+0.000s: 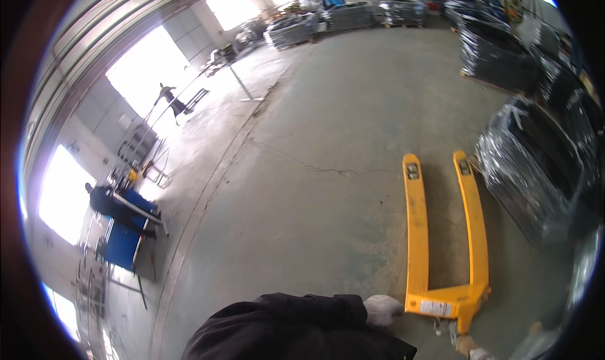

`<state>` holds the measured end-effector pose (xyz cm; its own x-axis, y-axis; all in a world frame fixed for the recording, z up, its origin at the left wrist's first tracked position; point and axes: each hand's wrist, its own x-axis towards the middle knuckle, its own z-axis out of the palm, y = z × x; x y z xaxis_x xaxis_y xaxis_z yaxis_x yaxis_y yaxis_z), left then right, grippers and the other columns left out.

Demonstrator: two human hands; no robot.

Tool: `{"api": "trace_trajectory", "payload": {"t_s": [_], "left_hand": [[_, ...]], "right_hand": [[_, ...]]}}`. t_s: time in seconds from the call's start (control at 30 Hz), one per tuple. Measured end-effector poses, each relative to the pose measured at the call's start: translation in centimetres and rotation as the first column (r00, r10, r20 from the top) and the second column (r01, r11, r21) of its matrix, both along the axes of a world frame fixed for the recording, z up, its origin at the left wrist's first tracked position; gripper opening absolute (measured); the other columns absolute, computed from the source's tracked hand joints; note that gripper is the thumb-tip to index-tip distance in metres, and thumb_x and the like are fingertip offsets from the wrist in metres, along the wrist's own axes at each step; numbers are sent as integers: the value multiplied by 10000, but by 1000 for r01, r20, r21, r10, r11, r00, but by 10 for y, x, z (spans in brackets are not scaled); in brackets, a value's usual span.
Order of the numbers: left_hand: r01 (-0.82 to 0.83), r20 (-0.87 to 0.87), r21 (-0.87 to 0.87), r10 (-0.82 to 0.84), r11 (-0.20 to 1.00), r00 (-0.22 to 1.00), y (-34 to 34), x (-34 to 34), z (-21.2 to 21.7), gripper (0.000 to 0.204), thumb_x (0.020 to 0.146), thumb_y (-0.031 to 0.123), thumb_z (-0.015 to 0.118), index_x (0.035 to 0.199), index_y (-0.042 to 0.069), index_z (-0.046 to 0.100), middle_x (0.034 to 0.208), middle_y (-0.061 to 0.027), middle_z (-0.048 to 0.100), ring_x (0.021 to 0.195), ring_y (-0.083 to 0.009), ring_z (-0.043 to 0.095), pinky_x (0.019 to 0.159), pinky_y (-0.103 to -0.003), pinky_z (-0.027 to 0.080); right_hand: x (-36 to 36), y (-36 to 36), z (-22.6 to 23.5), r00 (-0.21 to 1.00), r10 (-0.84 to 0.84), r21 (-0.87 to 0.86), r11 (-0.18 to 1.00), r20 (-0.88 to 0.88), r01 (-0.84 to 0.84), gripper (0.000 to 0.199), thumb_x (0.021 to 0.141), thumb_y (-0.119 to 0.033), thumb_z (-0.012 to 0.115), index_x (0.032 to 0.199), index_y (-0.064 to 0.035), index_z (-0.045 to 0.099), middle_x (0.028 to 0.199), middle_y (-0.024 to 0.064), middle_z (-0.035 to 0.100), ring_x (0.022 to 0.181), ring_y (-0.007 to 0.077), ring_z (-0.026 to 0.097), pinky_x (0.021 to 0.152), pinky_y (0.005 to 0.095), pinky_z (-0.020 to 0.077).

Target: The person wraps a pallet of metal rods with plastic film, writes on a label at a desk, and then uses a pallet jack to move the wrapped pallet. Finally, the person picks up several metal rods and places them into a cutting machine.

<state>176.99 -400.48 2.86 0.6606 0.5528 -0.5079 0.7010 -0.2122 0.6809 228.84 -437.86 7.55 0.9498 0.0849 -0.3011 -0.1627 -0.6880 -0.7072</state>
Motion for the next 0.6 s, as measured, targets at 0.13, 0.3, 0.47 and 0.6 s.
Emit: {"api": "trace_trajectory", "payload": {"t_s": [0.13, 0.3, 0.47, 0.6], "left_hand": [[-60, 119, 56, 53, 997, 992, -31, -41, -19, 321, 992, 164, 682, 1272, 145, 839, 1209, -207, 833, 1193, -474, 788, 1019, -590, 616], [-139, 95, 46, 134, 989, 986, -46, -70, -48, 329, 992, 172, 677, 1275, 150, 843, 1233, -199, 829, 1216, -459, 786, 1012, -578, 619], [-181, 163, 32, 173, 983, 971, -85, -136, -70, 276, 973, 246, 727, 1209, 192, 860, 1132, -189, 844, 1150, -460, 803, 961, -577, 626], [-188, 48, -32, 189, 982, 981, -119, -172, -76, 341, 932, 170, 729, 1243, 115, 856, 1243, -199, 855, 1246, -459, 790, 1024, -561, 620]], "right_hand": [[-97, 121, -64, 955, 297, 36, 955, -23, -296, 466, 1204, -484, 648, 1473, -127, 779, 1361, 102, 794, 1178, 266, 752, 1021, 471, 631], [-192, 196, -98, 839, 542, 93, 839, -55, -536, 473, 1178, -479, 675, 1459, -116, 790, 1366, 122, 802, 1202, 289, 755, 1043, 471, 627], [-276, 187, -129, 761, 646, 81, 763, -68, -641, 481, 1152, -473, 702, 1446, -104, 800, 1370, 142, 809, 1227, 312, 759, 1065, 472, 623], [-313, 165, -140, 722, 686, 68, 727, -92, -683, 488, 1131, -468, 724, 1435, -95, 808, 1374, 159, 816, 1247, 330, 762, 1082, 472, 619]]}}
